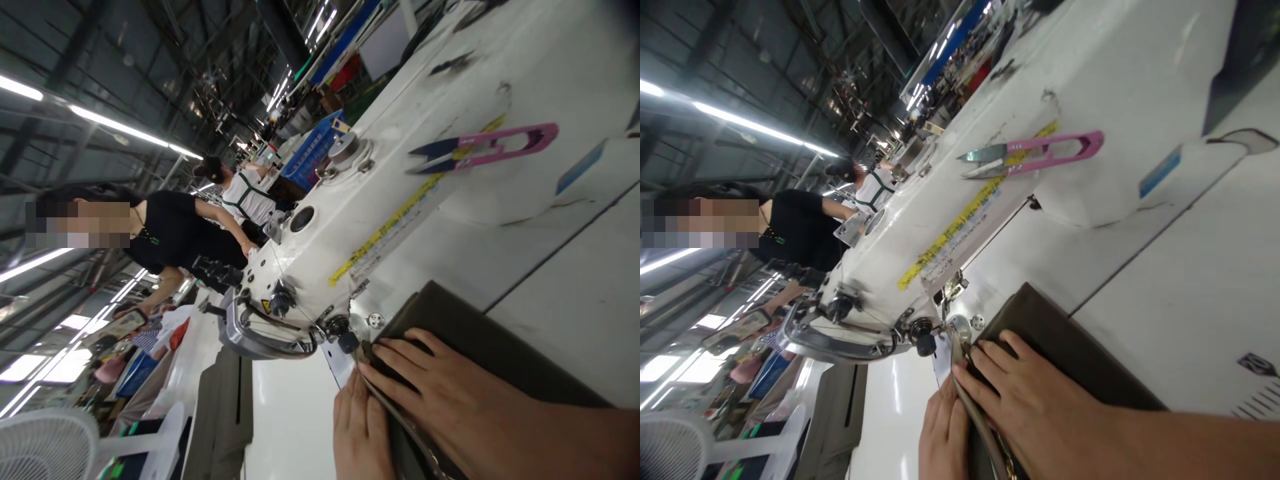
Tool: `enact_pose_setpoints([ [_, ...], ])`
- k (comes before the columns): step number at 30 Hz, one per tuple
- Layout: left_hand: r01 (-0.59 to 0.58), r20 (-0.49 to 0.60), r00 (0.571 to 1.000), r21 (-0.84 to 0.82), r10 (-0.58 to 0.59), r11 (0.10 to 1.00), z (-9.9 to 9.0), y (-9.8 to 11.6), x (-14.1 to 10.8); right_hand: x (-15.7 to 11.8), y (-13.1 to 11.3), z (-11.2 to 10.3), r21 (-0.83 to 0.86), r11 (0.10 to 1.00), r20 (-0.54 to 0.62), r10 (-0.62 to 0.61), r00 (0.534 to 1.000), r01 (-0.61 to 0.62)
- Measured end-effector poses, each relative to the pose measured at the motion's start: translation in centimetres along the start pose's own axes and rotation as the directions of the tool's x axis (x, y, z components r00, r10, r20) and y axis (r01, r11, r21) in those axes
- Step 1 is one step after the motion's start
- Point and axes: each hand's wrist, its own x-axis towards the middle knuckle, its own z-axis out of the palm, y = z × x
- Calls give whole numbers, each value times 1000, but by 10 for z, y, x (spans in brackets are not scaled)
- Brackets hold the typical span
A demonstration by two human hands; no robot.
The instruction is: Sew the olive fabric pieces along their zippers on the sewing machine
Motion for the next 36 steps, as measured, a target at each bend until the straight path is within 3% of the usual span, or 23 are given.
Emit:
enact_pose_setpoints([
  [5, -3, 89, 996, -10, 4, 1000, -14, 6, 10, -3, 4, 1, 73, 997, -11, 30, 999, -29],
  [8, -5, 147, 989, -78, 17, 997, -25, 9, 15, -7, 9, -2, 67, 997, -48, -43, 998, 46],
  [12, 61, 135, 990, -136, -43, 989, -31, 15, 20, -12, 15, -5, -42, 980, 31, -191, 981, 193],
  [15, 90, 89, 993, -137, -79, 986, -31, 22, 23, -15, 20, -5, -111, 950, 70, -284, 956, 290],
  [19, 130, -16, 991, -86, -132, 988, -28, 28, 24, -18, 25, -3, -139, 934, 103, -316, 943, 328],
  [25, 31, -109, 994, 6, -30, 1000, -13, 26, 22, -18, 27, -4, -128, 932, 75, -333, 940, 340],
  [32, 52, -25, 998, 12, -52, 999, -10, 18, 32, 0, 33, -3, -110, 928, 67, -349, 935, 355],
  [36, 67, -38, 997, -3, -67, 998, -7, 10, 40, 8, 40, 4, -86, 930, 63, -354, 933, 359],
])
